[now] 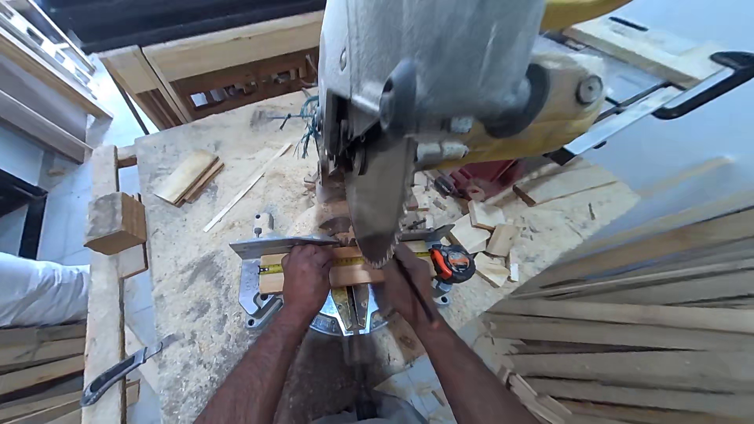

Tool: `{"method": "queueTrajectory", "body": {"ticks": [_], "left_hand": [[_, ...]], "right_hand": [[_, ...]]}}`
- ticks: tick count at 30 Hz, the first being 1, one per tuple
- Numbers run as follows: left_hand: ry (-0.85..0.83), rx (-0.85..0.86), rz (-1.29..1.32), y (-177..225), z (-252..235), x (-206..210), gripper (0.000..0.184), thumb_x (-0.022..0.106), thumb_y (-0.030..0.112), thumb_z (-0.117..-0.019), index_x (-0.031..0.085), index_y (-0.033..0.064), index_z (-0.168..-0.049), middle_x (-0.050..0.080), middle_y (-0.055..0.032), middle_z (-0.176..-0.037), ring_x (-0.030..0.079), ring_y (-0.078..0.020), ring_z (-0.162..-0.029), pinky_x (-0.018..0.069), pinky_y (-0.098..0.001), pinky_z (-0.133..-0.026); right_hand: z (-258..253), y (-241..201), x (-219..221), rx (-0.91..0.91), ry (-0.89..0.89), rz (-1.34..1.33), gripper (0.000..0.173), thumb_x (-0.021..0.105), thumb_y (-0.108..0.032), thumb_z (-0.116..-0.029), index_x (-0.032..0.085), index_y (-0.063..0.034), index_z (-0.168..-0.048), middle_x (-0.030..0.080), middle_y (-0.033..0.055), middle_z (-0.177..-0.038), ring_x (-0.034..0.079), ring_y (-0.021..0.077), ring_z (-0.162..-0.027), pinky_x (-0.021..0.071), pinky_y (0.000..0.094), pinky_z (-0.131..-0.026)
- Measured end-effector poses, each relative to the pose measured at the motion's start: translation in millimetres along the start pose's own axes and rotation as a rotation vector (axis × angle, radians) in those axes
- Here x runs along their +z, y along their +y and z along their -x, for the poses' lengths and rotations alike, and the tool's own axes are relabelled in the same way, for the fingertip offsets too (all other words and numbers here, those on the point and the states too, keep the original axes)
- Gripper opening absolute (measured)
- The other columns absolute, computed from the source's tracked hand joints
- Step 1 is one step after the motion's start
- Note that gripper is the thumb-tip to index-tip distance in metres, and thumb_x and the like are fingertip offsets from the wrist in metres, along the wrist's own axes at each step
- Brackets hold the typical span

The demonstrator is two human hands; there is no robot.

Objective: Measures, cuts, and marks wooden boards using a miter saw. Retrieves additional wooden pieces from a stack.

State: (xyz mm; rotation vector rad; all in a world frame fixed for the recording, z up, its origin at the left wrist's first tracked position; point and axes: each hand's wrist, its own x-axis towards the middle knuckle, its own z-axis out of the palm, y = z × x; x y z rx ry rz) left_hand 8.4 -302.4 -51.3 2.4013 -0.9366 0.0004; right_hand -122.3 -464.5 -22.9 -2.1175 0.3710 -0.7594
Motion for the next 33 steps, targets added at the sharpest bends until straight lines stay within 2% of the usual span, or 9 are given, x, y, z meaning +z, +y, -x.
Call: {"method": "queueTrajectory", "body": {"ticks": [3,5,8,13,17,22,26,29,33], "left_hand": [[0.008,-0.009,-0.017,2,1,0,0.011,0.070,0.015,-0.0935,0.079,0.0165,-0.099,0.073,-0.0043,-0.106,0.064,-0.0282,-0.111,0.0470,-0.0562,-0.098],[0.019,-0.016,-0.037,3,1,0,0.011,0.069,0.017,-0.0944,0.079,0.0189,-0.100,0.074,-0.0022,-0.106,0.064,-0.0262,-0.112,0.0476,-0.0545,-0.099],[-0.035,-0.049,-0.075,7,-1,-3,0.015,0.066,0.019,-0.0972,0.078,0.0201,-0.105,0.073,-0.0031,-0.109,0.064,-0.0270,-0.114,0.0469,-0.0538,-0.100],[-0.098,-0.050,-0.117,34,3,-31,0.025,0.055,0.022,-0.1021,0.075,0.0121,-0.115,0.072,-0.0106,-0.114,0.064,-0.0320,-0.116,0.0474,-0.0550,-0.100],[0.066,0.282,-0.127,82,47,-62,0.016,0.063,0.011,-0.0940,0.076,0.0153,-0.101,0.075,-0.0067,-0.099,0.071,-0.0302,-0.100,0.0544,-0.0551,-0.088],[0.073,0.506,0.031,115,110,-83,0.015,0.071,0.019,-0.0939,0.077,0.0223,-0.107,0.074,0.0026,-0.112,0.066,-0.0210,-0.117,0.0506,-0.0517,-0.104],[0.007,0.168,-0.014,44,74,-91,0.038,0.067,0.041,-0.0961,0.073,0.0124,-0.120,0.068,-0.0124,-0.127,0.061,-0.0332,-0.125,0.0484,-0.0548,-0.107],[-0.158,-0.136,-0.164,-23,45,-79,0.072,0.073,0.060,-0.0839,0.063,0.0161,-0.140,0.053,-0.0213,-0.147,0.049,-0.0417,-0.136,0.0422,-0.0600,-0.110],[-0.132,-0.188,-0.245,-64,46,-59,0.083,0.069,0.070,-0.0814,0.057,0.0206,-0.147,0.052,-0.0223,-0.148,0.049,-0.0413,-0.137,0.0410,-0.0585,-0.112]], "right_hand": [[3,22,-56,0.026,0.081,0.410,0.032,0.057,-0.028,-0.1017,0.071,-0.0152,-0.128,0.070,0.0058,-0.127,0.064,0.0269,-0.117,0.0514,0.0518,-0.100],[3,52,-89,0.218,-0.115,0.592,0.058,0.074,-0.045,-0.0891,0.062,-0.0167,-0.138,0.060,0.0130,-0.143,0.055,0.0374,-0.132,0.0452,0.0618,-0.107],[-7,78,-111,0.381,-0.288,0.517,0.076,0.088,-0.043,-0.0788,0.057,-0.0179,-0.143,0.059,0.0133,-0.141,0.059,0.0327,-0.125,0.0518,0.0569,-0.102],[-3,48,-126,0.287,-0.244,0.446,0.055,0.084,-0.034,-0.0818,0.066,-0.0158,-0.130,0.066,0.0106,-0.124,0.064,0.0285,-0.112,0.0548,0.0513,-0.096],[38,-21,-116,0.095,-0.202,0.371,0.046,0.076,-0.037,-0.0858,0.070,-0.0114,-0.123,0.069,0.0153,-0.115,0.066,0.0324,-0.105,0.0553,0.0521,-0.089],[102,-6,-78,0.235,-0.292,0.203,0.058,0.086,-0.035,-0.0771,0.067,-0.0117,-0.127,0.063,0.0185,-0.129,0.061,0.0335,-0.120,0.0540,0.0493,-0.099],[125,39,-72,0.381,-0.224,0.330,0.061,0.084,-0.034,-0.0775,0.064,-0.0115,-0.131,0.063,0.0197,-0.128,0.059,0.0375,-0.121,0.0505,0.0524,-0.102],[132,64,-47,0.386,-0.135,0.403,0.063,0.084,-0.037,-0.0786,0.063,-0.0085,-0.131,0.060,0.0234,-0.132,0.058,0.0409,-0.123,0.0504,0.0530,-0.103],[133,58,-37,0.229,0.084,0.343,0.052,0.055,-0.046,-0.1008,0.066,-0.0035,-0.128,0.063,0.0187,-0.136,0.061,0.0361,-0.126,0.0441,0.0585,-0.111]]}}
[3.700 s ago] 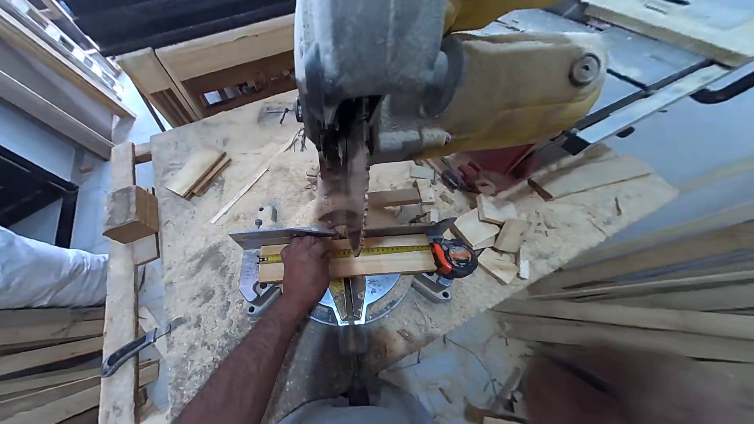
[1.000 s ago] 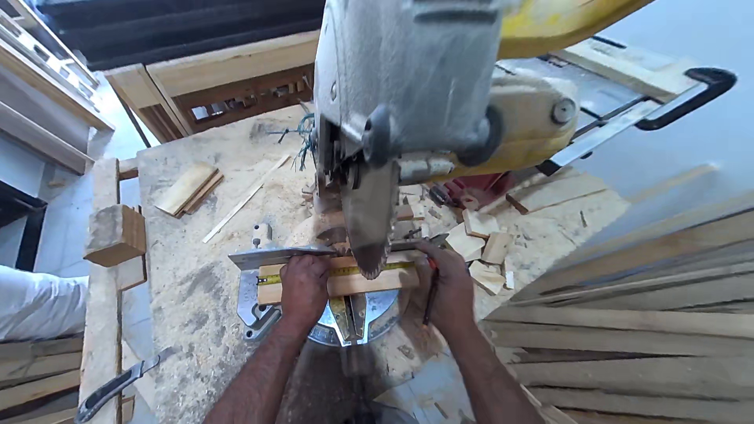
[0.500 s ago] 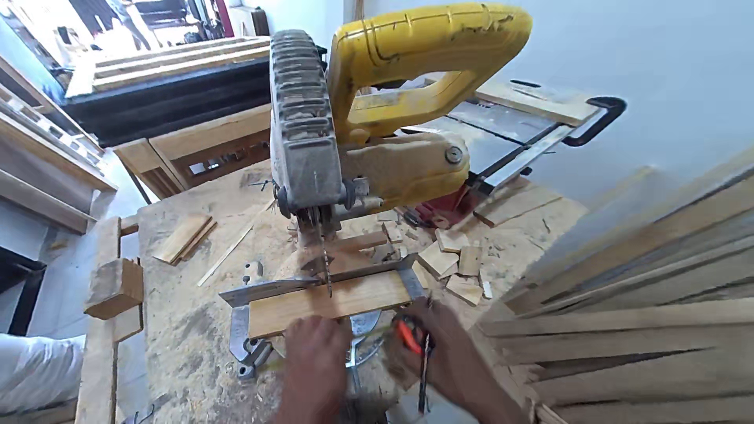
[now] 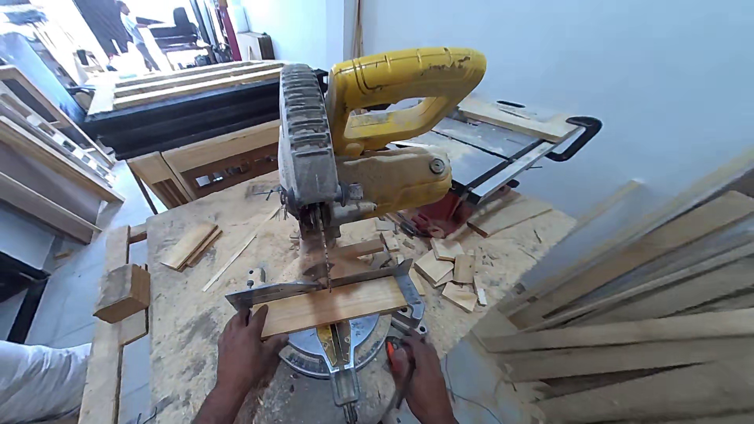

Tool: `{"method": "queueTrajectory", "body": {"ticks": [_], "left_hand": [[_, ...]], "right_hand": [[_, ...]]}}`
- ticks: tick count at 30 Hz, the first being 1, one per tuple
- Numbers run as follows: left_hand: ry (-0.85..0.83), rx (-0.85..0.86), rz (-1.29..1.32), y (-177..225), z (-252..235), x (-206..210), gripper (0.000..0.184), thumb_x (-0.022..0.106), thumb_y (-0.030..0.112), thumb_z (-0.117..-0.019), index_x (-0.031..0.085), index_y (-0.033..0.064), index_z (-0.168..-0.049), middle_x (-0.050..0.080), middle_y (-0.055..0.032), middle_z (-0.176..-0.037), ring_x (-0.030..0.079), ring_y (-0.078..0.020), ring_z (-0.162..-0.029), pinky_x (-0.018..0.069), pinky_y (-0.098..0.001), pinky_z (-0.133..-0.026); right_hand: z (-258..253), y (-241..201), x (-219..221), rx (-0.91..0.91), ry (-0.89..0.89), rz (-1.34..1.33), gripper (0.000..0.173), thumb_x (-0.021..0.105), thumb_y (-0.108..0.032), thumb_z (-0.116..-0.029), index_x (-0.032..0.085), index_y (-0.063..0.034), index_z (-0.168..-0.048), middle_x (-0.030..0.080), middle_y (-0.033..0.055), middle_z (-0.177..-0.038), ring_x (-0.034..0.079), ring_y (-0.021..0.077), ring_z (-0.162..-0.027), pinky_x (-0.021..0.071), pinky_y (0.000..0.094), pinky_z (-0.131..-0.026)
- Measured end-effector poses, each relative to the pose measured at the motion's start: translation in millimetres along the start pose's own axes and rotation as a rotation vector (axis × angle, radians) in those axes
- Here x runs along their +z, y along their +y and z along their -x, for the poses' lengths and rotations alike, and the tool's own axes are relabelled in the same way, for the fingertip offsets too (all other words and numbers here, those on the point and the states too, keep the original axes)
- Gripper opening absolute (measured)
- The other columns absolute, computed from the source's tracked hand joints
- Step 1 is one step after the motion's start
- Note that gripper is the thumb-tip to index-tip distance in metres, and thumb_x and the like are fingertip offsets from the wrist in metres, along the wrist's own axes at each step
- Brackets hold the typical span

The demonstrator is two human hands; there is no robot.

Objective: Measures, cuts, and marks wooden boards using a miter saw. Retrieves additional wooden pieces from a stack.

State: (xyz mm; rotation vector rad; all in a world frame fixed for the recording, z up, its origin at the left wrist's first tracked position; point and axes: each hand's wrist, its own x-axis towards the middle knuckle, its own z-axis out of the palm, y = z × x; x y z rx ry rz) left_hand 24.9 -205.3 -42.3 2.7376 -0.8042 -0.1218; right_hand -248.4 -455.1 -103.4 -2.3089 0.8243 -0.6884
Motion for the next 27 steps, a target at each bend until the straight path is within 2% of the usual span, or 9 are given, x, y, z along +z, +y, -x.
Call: {"method": "queueTrajectory", "body": {"ticks": [4,6,7,9,12,16,19,22,27], "left_hand": [[0.147,0.074,0.082,-9,5,25,0.080,0.059,0.071,-0.0881,0.058,0.0161,-0.147,0.052,-0.0187,-0.152,0.044,-0.0414,-0.144,0.0321,-0.0628,-0.118],[0.186,0.105,0.106,-8,6,29,0.080,0.058,0.072,-0.0876,0.062,0.0152,-0.143,0.056,-0.0179,-0.149,0.047,-0.0408,-0.142,0.0317,-0.0646,-0.117],[0.198,0.118,0.106,-7,6,29,0.080,0.058,0.074,-0.0869,0.064,0.0153,-0.141,0.058,-0.0171,-0.146,0.049,-0.0405,-0.141,0.0328,-0.0643,-0.117],[0.212,0.122,0.096,-5,4,30,0.082,0.056,0.079,-0.0844,0.067,0.0175,-0.138,0.061,-0.0144,-0.144,0.052,-0.0383,-0.138,0.0348,-0.0623,-0.117],[0.282,0.115,0.098,-6,5,37,0.082,0.055,0.082,-0.0822,0.070,0.0203,-0.134,0.064,-0.0122,-0.141,0.056,-0.0354,-0.136,0.0390,-0.0580,-0.115],[0.280,0.080,0.096,-10,10,41,0.083,0.051,0.086,-0.0819,0.069,0.0251,-0.135,0.063,-0.0078,-0.143,0.056,-0.0310,-0.136,0.0395,-0.0552,-0.116],[0.294,0.081,0.094,-15,11,47,0.085,0.047,0.089,-0.0824,0.068,0.0272,-0.137,0.062,-0.0068,-0.145,0.055,-0.0310,-0.137,0.0401,-0.0568,-0.115],[0.379,0.108,0.102,-20,11,56,0.084,0.048,0.089,-0.0812,0.071,0.0268,-0.133,0.064,-0.0057,-0.142,0.058,-0.0320,-0.134,0.0445,-0.0574,-0.110],[0.397,0.113,0.133,-22,11,62,0.083,0.047,0.090,-0.0813,0.071,0.0286,-0.132,0.063,-0.0045,-0.143,0.057,-0.0322,-0.135,0.0427,-0.0604,-0.110]], "right_hand": [[-56,-105,-115,-0.335,0.301,-0.111,0.041,0.040,-0.029,-0.1097,0.071,-0.0007,-0.109,0.076,0.0110,-0.105,0.074,0.0205,-0.098,0.0620,0.0431,-0.086],[-96,-167,-186,-0.613,0.531,0.074,0.032,0.050,-0.029,-0.1071,0.066,-0.0033,-0.118,0.075,0.0128,-0.109,0.073,0.0162,-0.091,0.0610,0.0360,-0.076],[-120,-199,-217,-0.704,0.565,0.163,0.038,0.056,-0.033,-0.1050,0.061,-0.0031,-0.128,0.071,0.0159,-0.119,0.071,0.0183,-0.103,0.0592,0.0373,-0.086],[-174,-257,-255,-0.711,0.442,0.327,0.068,0.062,-0.051,-0.0974,0.052,-0.0029,-0.144,0.059,0.0240,-0.140,0.058,0.0328,-0.130,0.0485,0.0505,-0.106],[-243,-310,-252,-0.561,0.108,0.534,0.069,0.074,-0.054,-0.0856,0.056,-0.0103,-0.135,0.066,0.0180,-0.119,0.065,0.0382,-0.110,0.0505,0.0627,-0.089],[-257,-334,-253,-0.568,-0.131,0.696,0.047,0.076,-0.053,-0.0850,0.064,-0.0088,-0.097,0.063,0.0114,-0.082,0.064,0.0318,-0.078,0.0488,0.0569,-0.064],[-228,-322,-259,-0.618,-0.379,0.696,0.040,0.075,-0.061,-0.0753,0.065,-0.0234,-0.077,0.058,-0.0047,-0.062,0.058,0.0126,-0.054,0.0468,0.0400,-0.046],[-180,-294,-246,-0.600,-0.558,0.707,0.044,0.073,-0.071,-0.0747,0.066,-0.0332,-0.095,0.061,-0.0156,-0.069,0.059,0.0008,-0.056,0.0539,0.0289,-0.047],[-113,-239,-211,-0.706,-0.214,0.721,0.029,0.065,-0.051,-0.0753,0.062,-0.0242,-0.084,0.052,-0.0092,-0.064,0.055,0.0112,-0.052,0.0417,0.0374,-0.040]]}}
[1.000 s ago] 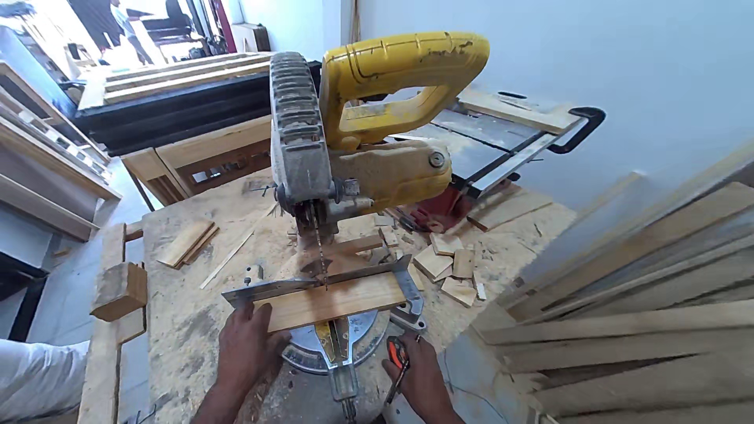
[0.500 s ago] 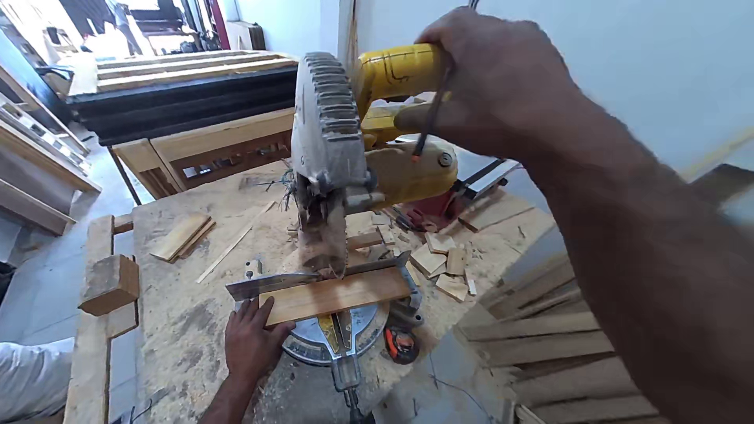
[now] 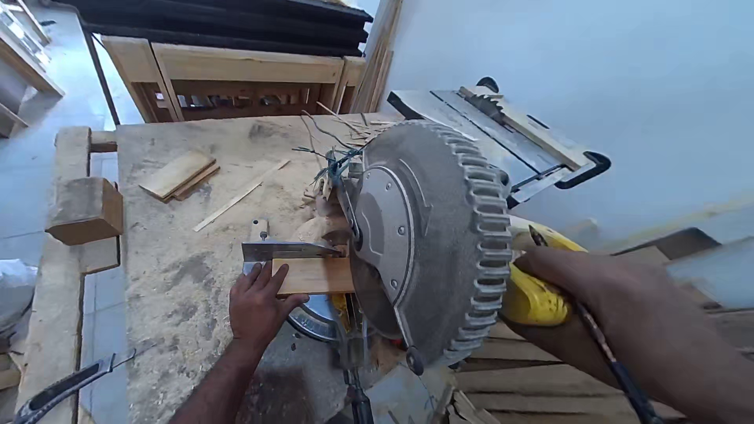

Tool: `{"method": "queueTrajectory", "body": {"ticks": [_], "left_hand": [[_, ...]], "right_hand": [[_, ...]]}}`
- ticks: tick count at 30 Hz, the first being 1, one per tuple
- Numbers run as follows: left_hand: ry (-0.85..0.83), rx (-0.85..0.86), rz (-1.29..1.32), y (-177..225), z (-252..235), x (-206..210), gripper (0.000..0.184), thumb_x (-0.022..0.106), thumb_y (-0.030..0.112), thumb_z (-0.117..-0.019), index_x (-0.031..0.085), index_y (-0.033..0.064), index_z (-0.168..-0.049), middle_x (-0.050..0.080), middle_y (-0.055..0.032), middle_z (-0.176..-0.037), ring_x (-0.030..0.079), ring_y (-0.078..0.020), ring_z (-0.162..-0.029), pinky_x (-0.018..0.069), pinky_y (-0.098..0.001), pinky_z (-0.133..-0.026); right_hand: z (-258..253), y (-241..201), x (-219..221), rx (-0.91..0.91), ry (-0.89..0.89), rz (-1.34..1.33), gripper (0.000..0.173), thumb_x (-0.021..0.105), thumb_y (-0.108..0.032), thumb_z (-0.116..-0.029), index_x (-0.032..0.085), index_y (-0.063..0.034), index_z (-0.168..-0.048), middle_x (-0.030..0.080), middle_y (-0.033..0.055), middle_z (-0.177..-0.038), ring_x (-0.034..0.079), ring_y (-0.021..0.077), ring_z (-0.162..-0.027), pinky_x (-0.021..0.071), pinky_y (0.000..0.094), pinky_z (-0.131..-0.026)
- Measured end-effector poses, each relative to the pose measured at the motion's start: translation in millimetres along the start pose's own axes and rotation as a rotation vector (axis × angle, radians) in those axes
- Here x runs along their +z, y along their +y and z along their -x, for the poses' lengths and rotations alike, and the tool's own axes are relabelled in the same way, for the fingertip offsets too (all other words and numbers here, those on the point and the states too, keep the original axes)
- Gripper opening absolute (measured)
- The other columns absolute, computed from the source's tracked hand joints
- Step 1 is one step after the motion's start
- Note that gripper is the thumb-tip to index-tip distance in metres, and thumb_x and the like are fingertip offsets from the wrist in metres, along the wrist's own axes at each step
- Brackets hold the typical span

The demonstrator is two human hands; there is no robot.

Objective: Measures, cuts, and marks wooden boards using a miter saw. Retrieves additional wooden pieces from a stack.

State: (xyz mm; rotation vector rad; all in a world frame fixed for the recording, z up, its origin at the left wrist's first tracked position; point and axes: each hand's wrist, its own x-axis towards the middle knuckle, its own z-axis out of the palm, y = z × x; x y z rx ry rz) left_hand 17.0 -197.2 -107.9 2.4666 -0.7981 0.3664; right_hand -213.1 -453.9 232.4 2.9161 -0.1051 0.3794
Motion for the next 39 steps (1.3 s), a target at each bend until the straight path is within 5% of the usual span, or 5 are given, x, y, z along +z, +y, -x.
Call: {"method": "queueTrajectory", "body": {"ticks": [6,39], "left_hand": [[0.009,0.005,-0.026,0,-1,3,0.084,0.043,0.091,-0.0808,0.071,0.0308,-0.132,0.064,-0.0031,-0.143,0.057,-0.0309,-0.135,0.0422,-0.0591,-0.110],[-0.008,0.008,-0.017,1,-2,1,0.082,0.044,0.090,-0.0824,0.072,0.0300,-0.132,0.064,-0.0046,-0.143,0.055,-0.0329,-0.136,0.0397,-0.0607,-0.112]], "right_hand": [[24,-11,26,-0.017,0.050,0.043,0.034,0.061,-0.050,-0.0805,0.064,-0.0160,-0.083,0.056,-0.0017,-0.066,0.060,0.0180,-0.056,0.0454,0.0392,-0.044],[34,-17,39,-0.023,0.096,0.055,0.034,0.063,-0.048,-0.0830,0.062,-0.0140,-0.080,0.054,0.0004,-0.064,0.057,0.0184,-0.054,0.0430,0.0375,-0.045]]}}
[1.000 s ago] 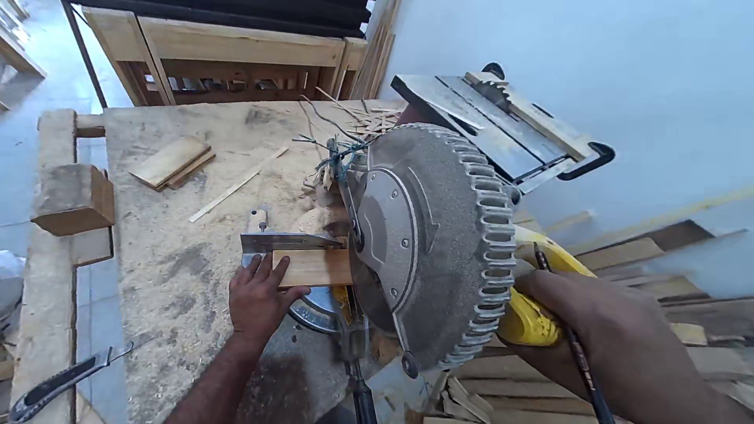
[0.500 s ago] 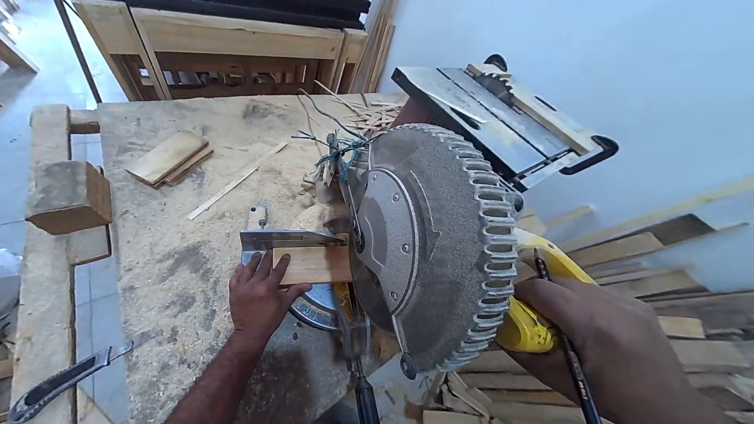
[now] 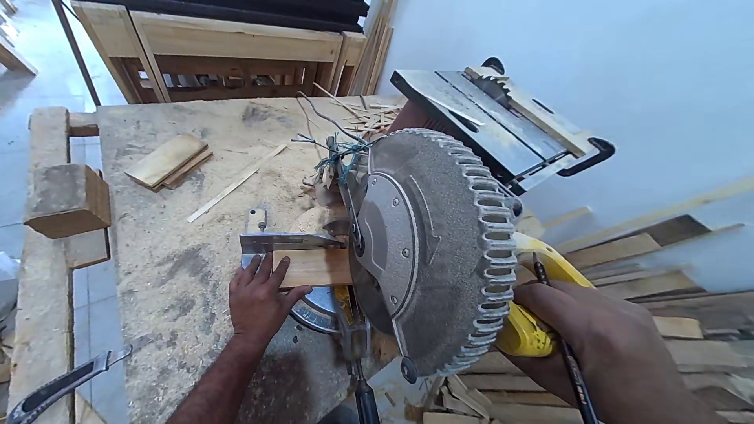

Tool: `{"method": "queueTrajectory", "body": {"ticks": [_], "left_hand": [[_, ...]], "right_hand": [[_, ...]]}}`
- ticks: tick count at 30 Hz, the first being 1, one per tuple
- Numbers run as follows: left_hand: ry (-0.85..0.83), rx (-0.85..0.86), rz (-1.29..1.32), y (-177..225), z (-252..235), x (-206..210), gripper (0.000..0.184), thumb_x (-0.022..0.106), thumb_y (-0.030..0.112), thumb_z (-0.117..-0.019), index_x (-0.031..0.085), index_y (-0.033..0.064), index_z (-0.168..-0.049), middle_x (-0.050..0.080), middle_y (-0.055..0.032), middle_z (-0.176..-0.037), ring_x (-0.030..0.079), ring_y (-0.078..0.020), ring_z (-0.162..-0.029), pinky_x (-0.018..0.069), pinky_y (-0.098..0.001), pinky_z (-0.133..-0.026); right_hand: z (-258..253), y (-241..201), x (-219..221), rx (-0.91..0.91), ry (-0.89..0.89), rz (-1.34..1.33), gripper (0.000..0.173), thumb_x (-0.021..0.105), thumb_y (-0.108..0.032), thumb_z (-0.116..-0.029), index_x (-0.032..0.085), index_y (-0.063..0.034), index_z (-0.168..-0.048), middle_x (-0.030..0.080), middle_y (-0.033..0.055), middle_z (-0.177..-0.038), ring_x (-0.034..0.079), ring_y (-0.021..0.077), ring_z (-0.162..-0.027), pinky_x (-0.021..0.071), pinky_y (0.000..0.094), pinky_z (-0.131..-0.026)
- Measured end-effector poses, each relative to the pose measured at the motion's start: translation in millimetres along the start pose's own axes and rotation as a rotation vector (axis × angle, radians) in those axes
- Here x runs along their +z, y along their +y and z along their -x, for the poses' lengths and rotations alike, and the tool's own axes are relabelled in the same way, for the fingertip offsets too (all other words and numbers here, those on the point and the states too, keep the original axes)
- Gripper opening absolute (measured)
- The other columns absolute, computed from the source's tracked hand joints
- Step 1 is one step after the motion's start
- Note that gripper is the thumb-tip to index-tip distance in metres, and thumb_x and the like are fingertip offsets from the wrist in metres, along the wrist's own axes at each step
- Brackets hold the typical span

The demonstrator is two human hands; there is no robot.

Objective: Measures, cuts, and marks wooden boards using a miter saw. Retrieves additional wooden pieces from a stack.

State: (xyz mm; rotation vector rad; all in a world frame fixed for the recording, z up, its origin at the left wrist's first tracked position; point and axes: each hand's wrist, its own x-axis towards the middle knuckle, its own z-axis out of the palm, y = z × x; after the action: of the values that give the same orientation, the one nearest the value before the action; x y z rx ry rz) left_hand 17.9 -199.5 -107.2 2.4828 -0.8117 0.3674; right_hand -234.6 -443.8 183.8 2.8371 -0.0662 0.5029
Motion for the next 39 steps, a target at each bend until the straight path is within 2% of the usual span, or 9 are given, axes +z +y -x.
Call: {"method": "queueTrajectory", "body": {"ticks": [11,21,26,39], "left_hand": [[0.006,-0.002,-0.003,0,0,0,0.081,0.045,0.089,-0.0827,0.072,0.0298,-0.132,0.063,-0.0040,-0.144,0.055,-0.0328,-0.136,0.0391,-0.0609,-0.112],[-0.010,0.000,-0.018,1,0,-1,0.083,0.044,0.089,-0.0828,0.071,0.0293,-0.132,0.063,-0.0049,-0.144,0.055,-0.0334,-0.137,0.0391,-0.0608,-0.112],[-0.012,-0.007,-0.022,1,1,0,0.083,0.044,0.090,-0.0825,0.071,0.0299,-0.133,0.063,-0.0045,-0.144,0.054,-0.0329,-0.137,0.0388,-0.0605,-0.112],[-0.018,-0.010,-0.022,0,-1,0,0.082,0.044,0.090,-0.0818,0.072,0.0309,-0.132,0.063,-0.0040,-0.144,0.054,-0.0332,-0.138,0.0383,-0.0610,-0.113]], "right_hand": [[2,1,1,-0.001,0.001,-0.006,0.033,0.064,-0.048,-0.0813,0.062,-0.0143,-0.081,0.054,-0.0001,-0.064,0.056,0.0178,-0.055,0.0430,0.0367,-0.045],[2,1,2,-0.003,0.005,-0.009,0.036,0.062,-0.050,-0.0832,0.062,-0.0138,-0.082,0.055,0.0009,-0.065,0.057,0.0188,-0.055,0.0433,0.0377,-0.045],[1,-2,1,-0.002,0.003,0.013,0.034,0.063,-0.048,-0.0826,0.061,-0.0147,-0.079,0.054,0.0004,-0.064,0.057,0.0192,-0.054,0.0430,0.0378,-0.044],[9,-12,6,0.042,0.022,-0.004,0.036,0.066,-0.046,-0.0819,0.065,-0.0100,-0.082,0.060,0.0081,-0.067,0.061,0.0249,-0.057,0.0456,0.0410,-0.047]]}}
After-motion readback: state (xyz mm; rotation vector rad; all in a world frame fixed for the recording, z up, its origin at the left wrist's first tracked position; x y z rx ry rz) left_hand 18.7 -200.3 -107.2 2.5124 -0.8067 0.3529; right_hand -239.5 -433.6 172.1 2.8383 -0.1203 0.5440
